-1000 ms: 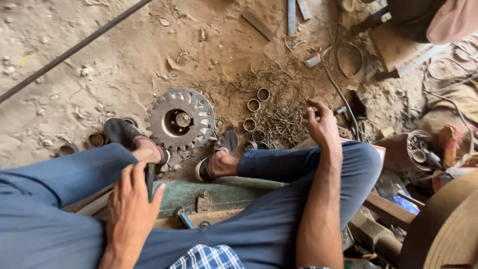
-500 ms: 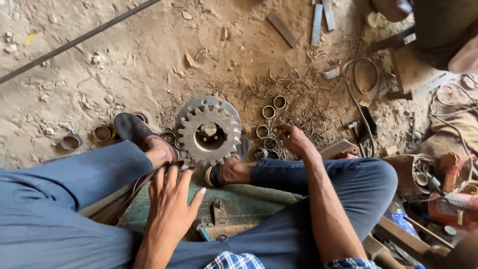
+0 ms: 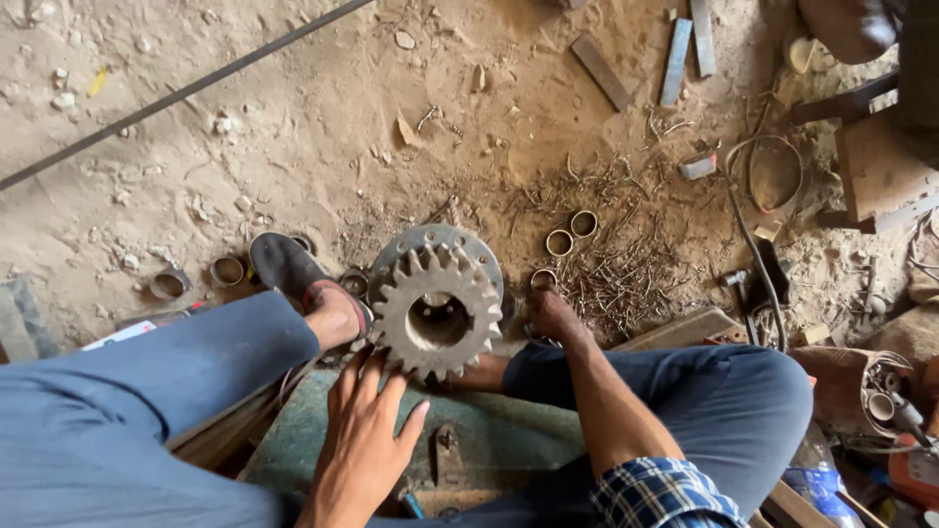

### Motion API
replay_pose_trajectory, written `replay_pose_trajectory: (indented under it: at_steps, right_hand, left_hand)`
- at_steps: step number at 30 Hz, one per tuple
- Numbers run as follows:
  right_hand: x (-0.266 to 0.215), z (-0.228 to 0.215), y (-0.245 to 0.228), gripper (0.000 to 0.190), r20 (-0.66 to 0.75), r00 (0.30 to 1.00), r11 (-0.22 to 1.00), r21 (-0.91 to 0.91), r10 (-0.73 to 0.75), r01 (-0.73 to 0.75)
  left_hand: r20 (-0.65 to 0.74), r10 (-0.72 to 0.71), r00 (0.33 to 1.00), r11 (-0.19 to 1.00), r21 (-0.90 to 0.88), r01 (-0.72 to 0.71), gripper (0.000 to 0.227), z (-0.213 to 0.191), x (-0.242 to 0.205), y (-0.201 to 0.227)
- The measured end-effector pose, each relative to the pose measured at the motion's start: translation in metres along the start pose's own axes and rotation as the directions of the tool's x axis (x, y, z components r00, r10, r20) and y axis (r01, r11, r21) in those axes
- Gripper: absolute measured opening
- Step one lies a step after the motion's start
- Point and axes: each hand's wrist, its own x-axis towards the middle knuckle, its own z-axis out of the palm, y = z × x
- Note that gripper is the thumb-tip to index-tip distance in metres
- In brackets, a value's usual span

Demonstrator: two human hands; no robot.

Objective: The person sits on the ground and uses a hammer to tap small metal rings into the holes of a larger gear-like metal part. They repeatedly pick up rings, place them, and strike them to secure them into the assembly.

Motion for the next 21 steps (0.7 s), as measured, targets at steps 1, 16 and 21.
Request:
replay_pose_trajectory:
  at_steps: [1,16,21]
  right_hand:
    - [0.001,-0.002,-0.002,0.019,0.030,0.999,1.000,-0.002,-0.031,0.032]
    - [-0.022,-0.193,-0.104,0.042,-0.272,0.946,0.855,0.518,0.178,-0.012]
    - [-0.114,-0.282,-0.212,0.050,-0.396,0.918,0.812,0.529,-0.021,0.246]
  left_hand:
    - [0.039,-0.025,0.999,1.000,-0.004,0.025,0.043,0.001,0.001,0.000]
    - [0.014,-0.220,0.975,0.969,-0.112,0.220,0.026,-0.048,-0.002,0.026]
    - [-0.424,0.239,0.874,0.860,-0.325,-0.393,0.051,-0.078,-0.014,0.043]
